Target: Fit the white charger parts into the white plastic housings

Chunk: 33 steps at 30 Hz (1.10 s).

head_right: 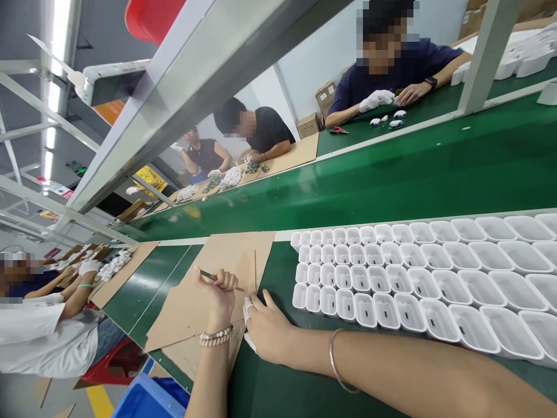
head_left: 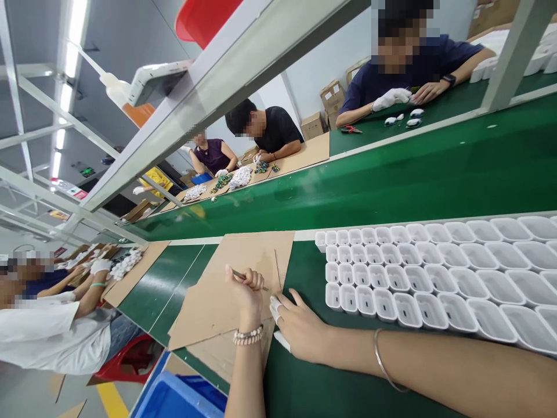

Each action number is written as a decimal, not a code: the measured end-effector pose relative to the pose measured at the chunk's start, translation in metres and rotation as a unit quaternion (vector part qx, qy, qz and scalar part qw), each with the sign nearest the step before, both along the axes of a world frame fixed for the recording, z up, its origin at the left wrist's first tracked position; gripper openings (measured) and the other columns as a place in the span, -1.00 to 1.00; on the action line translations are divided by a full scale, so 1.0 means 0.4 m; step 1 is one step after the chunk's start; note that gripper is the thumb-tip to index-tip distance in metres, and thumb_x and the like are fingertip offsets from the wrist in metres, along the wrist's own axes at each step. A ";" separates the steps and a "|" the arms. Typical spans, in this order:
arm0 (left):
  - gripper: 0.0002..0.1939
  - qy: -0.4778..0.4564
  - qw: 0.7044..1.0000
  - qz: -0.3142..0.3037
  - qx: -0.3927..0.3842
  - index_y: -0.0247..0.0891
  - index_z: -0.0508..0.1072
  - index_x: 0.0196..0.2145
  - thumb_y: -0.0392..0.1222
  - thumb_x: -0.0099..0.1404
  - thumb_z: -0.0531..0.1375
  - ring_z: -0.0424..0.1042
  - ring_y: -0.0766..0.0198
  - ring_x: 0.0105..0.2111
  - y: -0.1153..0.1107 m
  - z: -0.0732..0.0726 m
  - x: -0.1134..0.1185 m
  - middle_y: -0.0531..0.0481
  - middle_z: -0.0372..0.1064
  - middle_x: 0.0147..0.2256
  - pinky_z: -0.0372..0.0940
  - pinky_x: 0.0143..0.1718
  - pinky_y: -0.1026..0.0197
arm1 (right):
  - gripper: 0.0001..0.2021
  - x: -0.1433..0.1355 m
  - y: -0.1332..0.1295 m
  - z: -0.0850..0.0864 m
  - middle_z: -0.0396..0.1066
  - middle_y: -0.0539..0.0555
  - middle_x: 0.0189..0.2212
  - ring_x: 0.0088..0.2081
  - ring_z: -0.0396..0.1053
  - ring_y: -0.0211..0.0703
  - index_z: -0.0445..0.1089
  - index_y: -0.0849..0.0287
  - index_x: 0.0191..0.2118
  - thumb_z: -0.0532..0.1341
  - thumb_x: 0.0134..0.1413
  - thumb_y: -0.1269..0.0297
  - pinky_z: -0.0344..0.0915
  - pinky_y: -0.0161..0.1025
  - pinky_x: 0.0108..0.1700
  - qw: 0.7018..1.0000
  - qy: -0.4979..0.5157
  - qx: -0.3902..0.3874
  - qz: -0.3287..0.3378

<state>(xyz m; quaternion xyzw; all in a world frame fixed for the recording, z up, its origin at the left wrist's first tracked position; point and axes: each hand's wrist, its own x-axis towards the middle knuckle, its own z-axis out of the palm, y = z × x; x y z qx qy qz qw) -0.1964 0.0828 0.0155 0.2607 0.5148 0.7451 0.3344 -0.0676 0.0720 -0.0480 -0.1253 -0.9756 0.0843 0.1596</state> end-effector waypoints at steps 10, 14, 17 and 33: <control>-0.25 0.010 1.000 0.004 -0.013 -0.22 -0.11 -0.78 0.44 0.20 0.00 -0.28 0.49 -0.76 0.002 -0.001 0.006 0.20 -0.32 -0.78 -0.25 -0.71 0.31 | -0.61 -0.001 -0.003 -0.003 0.26 0.42 0.14 0.23 0.10 0.25 0.45 0.43 0.00 0.13 0.17 0.26 0.02 0.23 0.24 1.000 0.009 -0.002 0.001; -0.25 0.011 1.000 0.009 -0.022 -0.22 -0.11 -0.77 0.43 0.23 -0.03 -0.28 0.49 -0.76 0.007 -0.003 0.009 0.20 -0.32 -0.77 -0.25 -0.71 0.32 | -0.63 0.001 -0.002 0.001 0.27 0.41 0.14 0.24 0.09 0.23 0.46 0.42 -0.02 0.08 0.21 0.27 0.02 0.23 0.24 1.000 0.012 -0.007 0.000; -0.25 0.010 0.999 0.012 -0.031 -0.22 -0.11 -0.77 0.45 0.23 -0.06 -0.29 0.48 -0.76 0.011 -0.005 0.012 0.20 -0.32 -0.77 -0.26 -0.72 0.31 | -0.63 0.003 -0.001 0.004 0.25 0.41 0.15 0.25 0.06 0.23 0.46 0.43 -0.01 0.05 0.22 0.30 0.01 0.22 0.25 1.000 0.009 -0.011 -0.002; -0.26 0.017 1.000 0.020 0.013 -0.22 -0.16 -0.76 0.44 0.20 -0.05 -0.26 0.47 -0.75 -0.040 0.005 0.002 0.18 -0.37 -0.74 -0.27 -0.68 0.25 | -0.62 -0.004 0.000 -0.006 0.33 0.42 0.08 0.25 0.05 0.28 0.47 0.41 -0.04 0.18 0.12 0.23 0.00 0.24 0.24 1.000 0.003 -0.004 0.003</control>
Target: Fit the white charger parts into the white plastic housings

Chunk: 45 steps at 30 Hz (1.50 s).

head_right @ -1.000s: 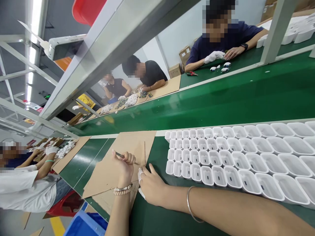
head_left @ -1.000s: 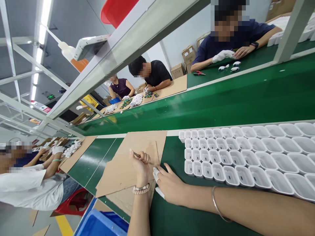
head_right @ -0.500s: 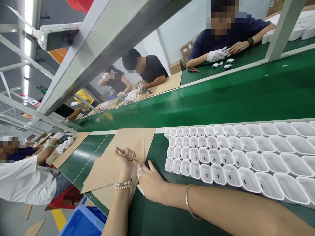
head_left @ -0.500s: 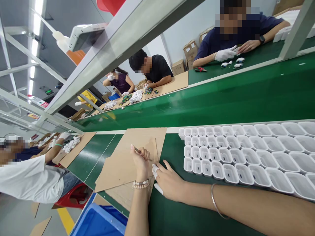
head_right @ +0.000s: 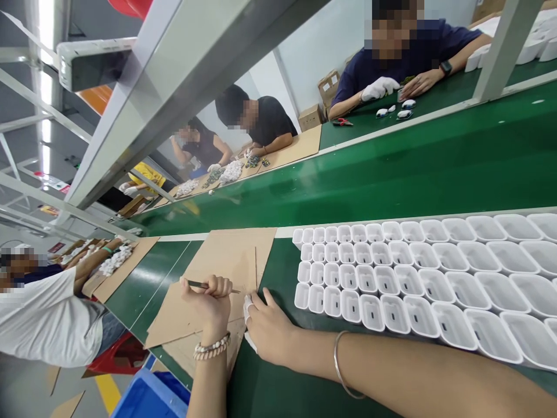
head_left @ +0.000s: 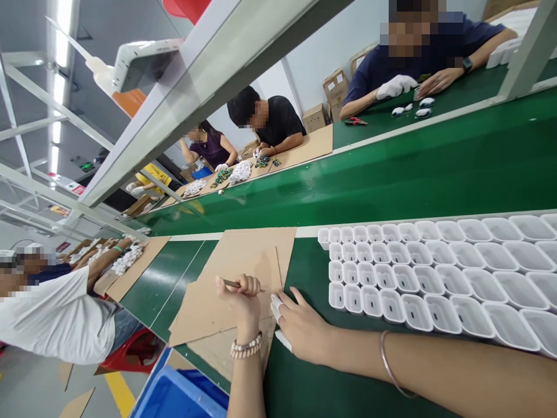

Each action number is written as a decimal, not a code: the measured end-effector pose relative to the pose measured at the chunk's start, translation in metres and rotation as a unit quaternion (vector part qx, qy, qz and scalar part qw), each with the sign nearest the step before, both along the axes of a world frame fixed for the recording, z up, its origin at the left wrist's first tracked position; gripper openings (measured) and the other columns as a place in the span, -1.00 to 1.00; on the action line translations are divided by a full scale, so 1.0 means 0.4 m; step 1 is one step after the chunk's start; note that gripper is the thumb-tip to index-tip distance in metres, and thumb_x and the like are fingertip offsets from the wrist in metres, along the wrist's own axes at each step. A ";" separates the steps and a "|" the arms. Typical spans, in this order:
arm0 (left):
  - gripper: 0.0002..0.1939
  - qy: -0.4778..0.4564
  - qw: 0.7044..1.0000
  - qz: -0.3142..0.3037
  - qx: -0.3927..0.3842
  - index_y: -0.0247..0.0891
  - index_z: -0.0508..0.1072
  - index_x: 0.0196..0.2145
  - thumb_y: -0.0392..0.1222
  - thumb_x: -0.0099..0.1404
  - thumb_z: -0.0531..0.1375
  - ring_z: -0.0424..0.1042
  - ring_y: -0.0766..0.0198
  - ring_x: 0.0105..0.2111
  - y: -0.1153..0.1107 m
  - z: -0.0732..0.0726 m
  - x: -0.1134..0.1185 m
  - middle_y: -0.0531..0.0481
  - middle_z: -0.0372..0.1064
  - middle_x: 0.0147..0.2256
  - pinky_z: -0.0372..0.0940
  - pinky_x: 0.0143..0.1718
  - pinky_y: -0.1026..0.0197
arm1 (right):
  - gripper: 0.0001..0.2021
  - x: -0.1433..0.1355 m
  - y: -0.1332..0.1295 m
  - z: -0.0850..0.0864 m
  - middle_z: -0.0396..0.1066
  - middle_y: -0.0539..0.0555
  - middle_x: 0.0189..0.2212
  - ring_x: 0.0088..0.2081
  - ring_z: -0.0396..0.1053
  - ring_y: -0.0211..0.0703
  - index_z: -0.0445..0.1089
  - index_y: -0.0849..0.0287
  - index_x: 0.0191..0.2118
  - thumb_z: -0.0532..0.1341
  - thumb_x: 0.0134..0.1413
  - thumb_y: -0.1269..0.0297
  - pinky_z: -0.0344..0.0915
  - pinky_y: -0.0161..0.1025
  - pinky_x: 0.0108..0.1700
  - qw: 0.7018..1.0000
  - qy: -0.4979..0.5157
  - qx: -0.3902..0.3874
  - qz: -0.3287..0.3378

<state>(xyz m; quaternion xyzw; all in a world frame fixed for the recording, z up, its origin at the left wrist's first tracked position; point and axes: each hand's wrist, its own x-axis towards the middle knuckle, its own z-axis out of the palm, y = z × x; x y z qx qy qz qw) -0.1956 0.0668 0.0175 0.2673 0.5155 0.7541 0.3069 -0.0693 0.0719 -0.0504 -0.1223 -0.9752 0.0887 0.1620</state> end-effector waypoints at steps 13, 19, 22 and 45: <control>-0.25 -0.021 0.999 -0.026 -0.006 -0.23 -0.16 -0.76 0.45 0.21 -0.04 -0.28 0.48 -0.75 0.024 -0.023 0.003 0.19 -0.36 -0.75 -0.27 -0.69 0.27 | -0.63 0.006 -0.001 0.001 0.29 0.42 0.12 0.25 0.06 0.25 0.47 0.42 -0.04 0.10 0.18 0.27 0.03 0.21 0.24 1.000 0.010 0.009 -0.001; -0.25 -0.013 0.999 -0.031 -0.006 -0.23 -0.14 -0.77 0.43 0.17 0.04 -0.26 0.49 -0.75 0.025 -0.020 0.005 0.20 -0.34 -0.76 -0.25 -0.69 0.29 | -0.64 0.003 0.000 0.006 0.28 0.41 0.13 0.26 0.05 0.25 0.47 0.41 -0.04 0.09 0.20 0.27 0.02 0.21 0.24 1.000 0.002 0.011 -0.001; -0.24 -0.010 1.000 -0.027 -0.008 -0.23 -0.14 -0.77 0.44 0.15 0.04 -0.27 0.49 -0.75 0.026 -0.020 0.004 0.20 -0.34 -0.76 -0.26 -0.69 0.29 | -0.64 0.001 0.000 0.007 0.28 0.42 0.13 0.25 0.06 0.26 0.47 0.42 -0.05 0.12 0.17 0.25 0.03 0.21 0.24 1.000 -0.005 0.011 0.000; -0.25 -0.027 0.999 -0.005 -0.021 -0.22 -0.13 -0.78 0.42 0.25 -0.07 -0.28 0.48 -0.76 0.037 -0.017 0.010 0.19 -0.34 -0.77 -0.28 -0.70 0.29 | -0.65 0.004 0.000 0.010 0.27 0.40 0.14 0.27 0.04 0.26 0.47 0.40 -0.05 0.11 0.18 0.28 0.03 0.22 0.24 1.000 -0.017 0.003 0.000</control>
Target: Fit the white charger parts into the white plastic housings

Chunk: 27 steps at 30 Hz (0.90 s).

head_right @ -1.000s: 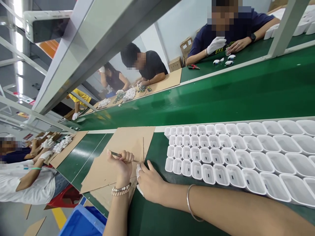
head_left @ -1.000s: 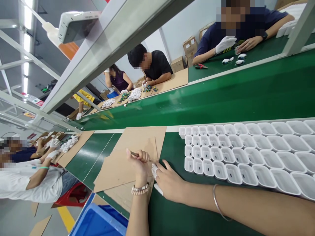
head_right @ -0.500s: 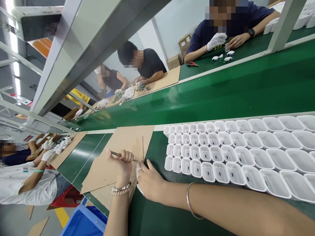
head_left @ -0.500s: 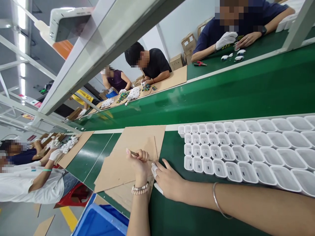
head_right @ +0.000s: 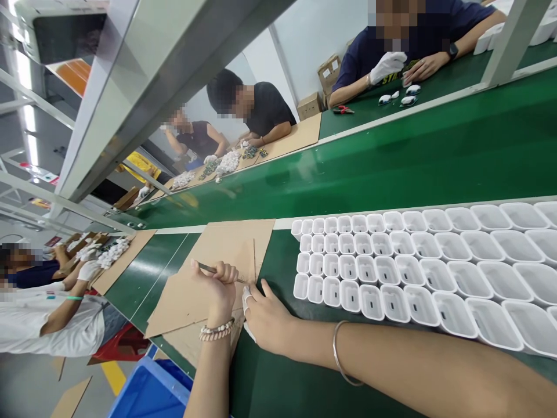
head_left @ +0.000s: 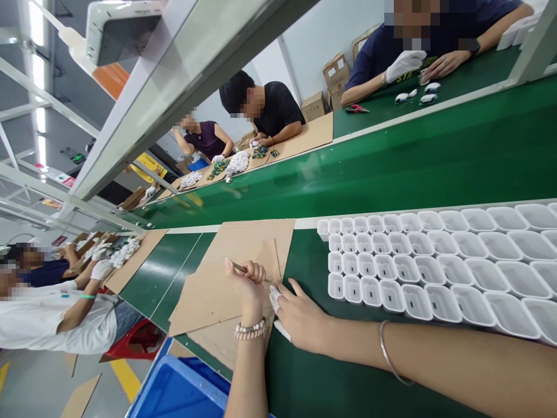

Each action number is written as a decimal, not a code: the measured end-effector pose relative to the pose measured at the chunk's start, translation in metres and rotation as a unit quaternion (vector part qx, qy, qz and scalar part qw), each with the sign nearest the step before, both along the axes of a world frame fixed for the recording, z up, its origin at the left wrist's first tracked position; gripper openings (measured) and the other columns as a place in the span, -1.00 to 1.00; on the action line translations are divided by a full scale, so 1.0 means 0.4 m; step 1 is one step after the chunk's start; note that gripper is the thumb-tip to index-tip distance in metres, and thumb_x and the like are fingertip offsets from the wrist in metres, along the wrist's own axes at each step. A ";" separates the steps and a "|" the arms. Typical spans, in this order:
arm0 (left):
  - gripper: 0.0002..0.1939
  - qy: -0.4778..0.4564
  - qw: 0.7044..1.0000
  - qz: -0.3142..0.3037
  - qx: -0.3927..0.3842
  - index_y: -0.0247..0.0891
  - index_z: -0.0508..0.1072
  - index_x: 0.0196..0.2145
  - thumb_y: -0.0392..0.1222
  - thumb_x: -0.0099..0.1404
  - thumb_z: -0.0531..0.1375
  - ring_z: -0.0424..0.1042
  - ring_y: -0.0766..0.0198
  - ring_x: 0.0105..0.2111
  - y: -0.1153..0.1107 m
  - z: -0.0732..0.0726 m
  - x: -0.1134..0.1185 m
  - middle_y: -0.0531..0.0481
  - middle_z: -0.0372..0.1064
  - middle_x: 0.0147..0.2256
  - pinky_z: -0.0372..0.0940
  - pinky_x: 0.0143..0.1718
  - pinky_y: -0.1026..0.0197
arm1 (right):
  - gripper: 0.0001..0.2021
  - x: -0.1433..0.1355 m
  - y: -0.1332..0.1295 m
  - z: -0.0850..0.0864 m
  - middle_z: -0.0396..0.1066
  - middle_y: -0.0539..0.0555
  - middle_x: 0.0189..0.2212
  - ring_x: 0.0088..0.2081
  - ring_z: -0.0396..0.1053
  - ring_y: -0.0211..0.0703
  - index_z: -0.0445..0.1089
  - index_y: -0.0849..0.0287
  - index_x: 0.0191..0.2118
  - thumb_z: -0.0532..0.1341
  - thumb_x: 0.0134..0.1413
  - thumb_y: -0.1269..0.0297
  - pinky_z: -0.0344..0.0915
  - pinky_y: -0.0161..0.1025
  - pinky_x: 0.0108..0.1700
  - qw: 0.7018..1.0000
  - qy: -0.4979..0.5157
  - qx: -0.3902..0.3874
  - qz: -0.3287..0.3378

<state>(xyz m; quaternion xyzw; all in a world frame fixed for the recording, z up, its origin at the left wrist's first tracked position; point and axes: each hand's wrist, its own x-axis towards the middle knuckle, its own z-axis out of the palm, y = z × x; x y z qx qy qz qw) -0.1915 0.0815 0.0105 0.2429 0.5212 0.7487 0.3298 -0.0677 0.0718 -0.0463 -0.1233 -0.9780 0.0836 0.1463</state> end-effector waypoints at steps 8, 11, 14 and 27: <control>-0.27 -0.002 1.000 0.000 -0.008 -0.21 -0.11 -0.77 0.39 0.24 0.00 -0.30 0.48 -0.75 0.008 -0.004 0.003 0.21 -0.32 -0.77 -0.29 -0.71 0.29 | -0.63 0.002 -0.003 0.010 0.31 0.42 0.11 0.28 0.02 0.28 0.45 0.44 -0.02 0.15 0.16 0.27 0.01 0.22 0.26 1.000 -0.019 -0.001 0.003; -0.27 -0.001 1.000 0.003 -0.002 -0.21 -0.12 -0.77 0.39 0.24 0.00 -0.29 0.48 -0.76 0.003 0.000 0.006 0.20 -0.33 -0.77 -0.29 -0.70 0.28 | -0.62 0.003 -0.003 0.010 0.31 0.42 0.11 0.28 0.02 0.27 0.45 0.44 -0.01 0.15 0.16 0.27 0.01 0.22 0.26 1.000 -0.019 0.004 0.004; -0.27 0.000 1.000 0.006 0.009 -0.21 -0.13 -0.77 0.39 0.23 0.00 -0.28 0.48 -0.75 -0.009 0.011 0.005 0.20 -0.33 -0.77 -0.27 -0.70 0.27 | -0.62 0.001 -0.001 0.006 0.29 0.41 0.12 0.27 0.05 0.26 0.46 0.42 -0.03 0.15 0.15 0.25 0.03 0.21 0.25 1.000 -0.015 0.011 0.003; -0.27 -0.002 1.000 -0.003 0.009 -0.21 -0.12 -0.76 0.41 0.19 0.03 -0.27 0.48 -0.75 -0.017 0.004 0.006 0.20 -0.32 -0.77 -0.25 -0.70 0.27 | -0.63 -0.006 -0.004 0.002 0.29 0.45 0.12 0.23 0.10 0.33 0.49 0.45 -0.08 0.21 0.10 0.25 0.02 0.21 0.24 0.999 0.003 0.034 0.003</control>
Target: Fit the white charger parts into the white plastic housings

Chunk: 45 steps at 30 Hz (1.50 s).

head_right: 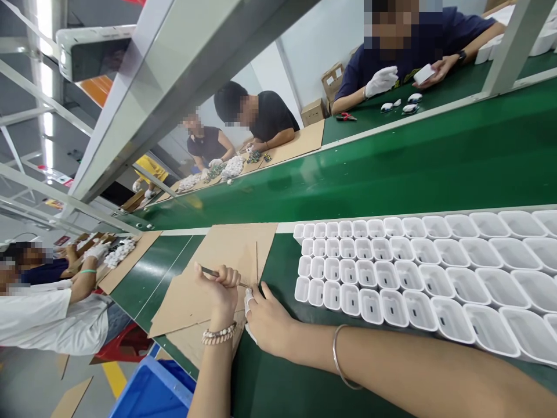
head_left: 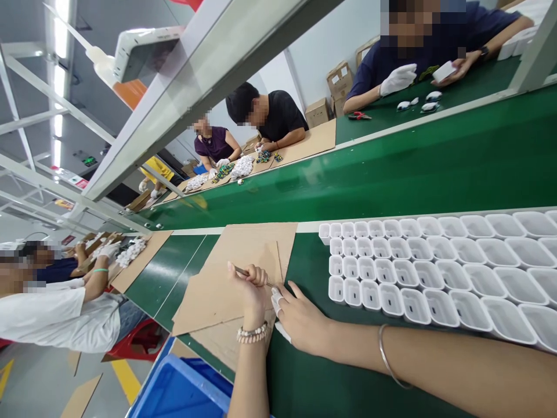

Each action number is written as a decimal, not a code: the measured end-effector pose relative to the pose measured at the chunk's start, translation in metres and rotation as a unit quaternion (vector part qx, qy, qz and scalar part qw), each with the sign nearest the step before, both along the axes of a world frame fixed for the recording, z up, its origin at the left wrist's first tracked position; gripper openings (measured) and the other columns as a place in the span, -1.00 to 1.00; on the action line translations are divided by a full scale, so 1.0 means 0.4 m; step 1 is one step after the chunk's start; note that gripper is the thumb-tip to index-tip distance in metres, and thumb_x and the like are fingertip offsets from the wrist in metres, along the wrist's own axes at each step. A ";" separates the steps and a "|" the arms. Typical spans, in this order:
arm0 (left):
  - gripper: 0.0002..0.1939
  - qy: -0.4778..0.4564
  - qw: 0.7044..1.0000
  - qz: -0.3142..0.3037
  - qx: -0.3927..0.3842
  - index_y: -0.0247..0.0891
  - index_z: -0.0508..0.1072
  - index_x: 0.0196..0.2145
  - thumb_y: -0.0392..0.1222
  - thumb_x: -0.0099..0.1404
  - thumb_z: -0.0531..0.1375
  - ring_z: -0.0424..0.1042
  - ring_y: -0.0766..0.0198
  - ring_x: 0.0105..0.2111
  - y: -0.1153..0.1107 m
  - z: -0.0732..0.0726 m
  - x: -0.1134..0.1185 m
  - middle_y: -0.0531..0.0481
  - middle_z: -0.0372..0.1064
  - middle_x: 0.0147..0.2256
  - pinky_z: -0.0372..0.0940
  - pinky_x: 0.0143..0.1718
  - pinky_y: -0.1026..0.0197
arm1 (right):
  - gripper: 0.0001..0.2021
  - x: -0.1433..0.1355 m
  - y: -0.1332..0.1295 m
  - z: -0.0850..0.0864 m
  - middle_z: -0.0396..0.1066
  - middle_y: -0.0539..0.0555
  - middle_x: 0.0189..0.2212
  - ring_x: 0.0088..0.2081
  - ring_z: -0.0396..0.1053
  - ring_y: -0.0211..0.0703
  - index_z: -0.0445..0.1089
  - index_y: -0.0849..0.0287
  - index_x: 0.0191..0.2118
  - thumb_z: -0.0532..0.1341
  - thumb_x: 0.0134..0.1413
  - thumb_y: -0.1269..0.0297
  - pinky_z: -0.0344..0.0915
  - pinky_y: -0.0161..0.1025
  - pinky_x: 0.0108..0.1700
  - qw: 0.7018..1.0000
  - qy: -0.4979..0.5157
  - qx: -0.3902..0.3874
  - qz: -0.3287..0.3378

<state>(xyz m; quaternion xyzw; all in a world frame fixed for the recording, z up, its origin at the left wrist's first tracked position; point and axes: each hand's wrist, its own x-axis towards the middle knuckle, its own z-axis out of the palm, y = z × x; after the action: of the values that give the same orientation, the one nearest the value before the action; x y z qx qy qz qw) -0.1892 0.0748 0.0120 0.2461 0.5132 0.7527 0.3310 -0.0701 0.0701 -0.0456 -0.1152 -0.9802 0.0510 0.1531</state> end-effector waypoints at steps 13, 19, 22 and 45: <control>-0.26 0.006 1.000 0.008 -0.009 -0.22 -0.12 -0.78 0.40 0.21 0.00 -0.27 0.48 -0.75 0.003 0.004 0.008 0.20 -0.32 -0.77 -0.25 -0.70 0.28 | -0.64 0.003 -0.001 0.004 0.32 0.39 0.11 0.22 0.12 0.31 0.48 0.41 -0.06 0.19 0.12 0.25 0.03 0.20 0.25 1.000 -0.007 0.013 -0.005; -0.26 0.001 1.000 0.011 -0.021 -0.21 -0.12 -0.79 0.42 0.22 -0.02 -0.28 0.49 -0.76 0.013 0.004 0.012 0.20 -0.33 -0.77 -0.29 -0.71 0.30 | -0.66 0.005 0.001 0.005 0.30 0.40 0.12 0.24 0.10 0.30 0.48 0.41 -0.05 0.13 0.18 0.30 0.03 0.21 0.23 1.000 0.001 0.000 -0.009; -0.25 0.000 1.000 0.006 -0.029 -0.21 -0.12 -0.78 0.45 0.21 -0.03 -0.30 0.50 -0.76 0.018 0.003 0.010 0.21 -0.34 -0.76 -0.30 -0.71 0.31 | -0.66 0.008 0.001 0.006 0.31 0.42 0.10 0.23 0.11 0.31 0.48 0.43 -0.06 0.14 0.16 0.30 0.01 0.22 0.24 1.000 0.004 -0.007 -0.007; -0.24 -0.006 1.000 -0.018 0.019 -0.22 -0.17 -0.74 0.48 0.23 -0.08 -0.27 0.50 -0.77 0.049 0.044 0.007 0.20 -0.35 -0.76 -0.30 -0.70 0.29 | -0.64 0.008 0.005 0.007 0.32 0.41 0.10 0.21 0.13 0.32 0.49 0.41 -0.08 0.24 0.06 0.24 0.03 0.17 0.23 1.000 -0.001 0.012 0.008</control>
<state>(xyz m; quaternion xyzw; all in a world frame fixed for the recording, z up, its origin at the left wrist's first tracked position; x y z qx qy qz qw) -0.1864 0.0943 0.0296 0.2570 0.4924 0.7578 0.3424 -0.0668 0.0723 -0.0428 -0.1059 -0.9818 0.0405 0.1526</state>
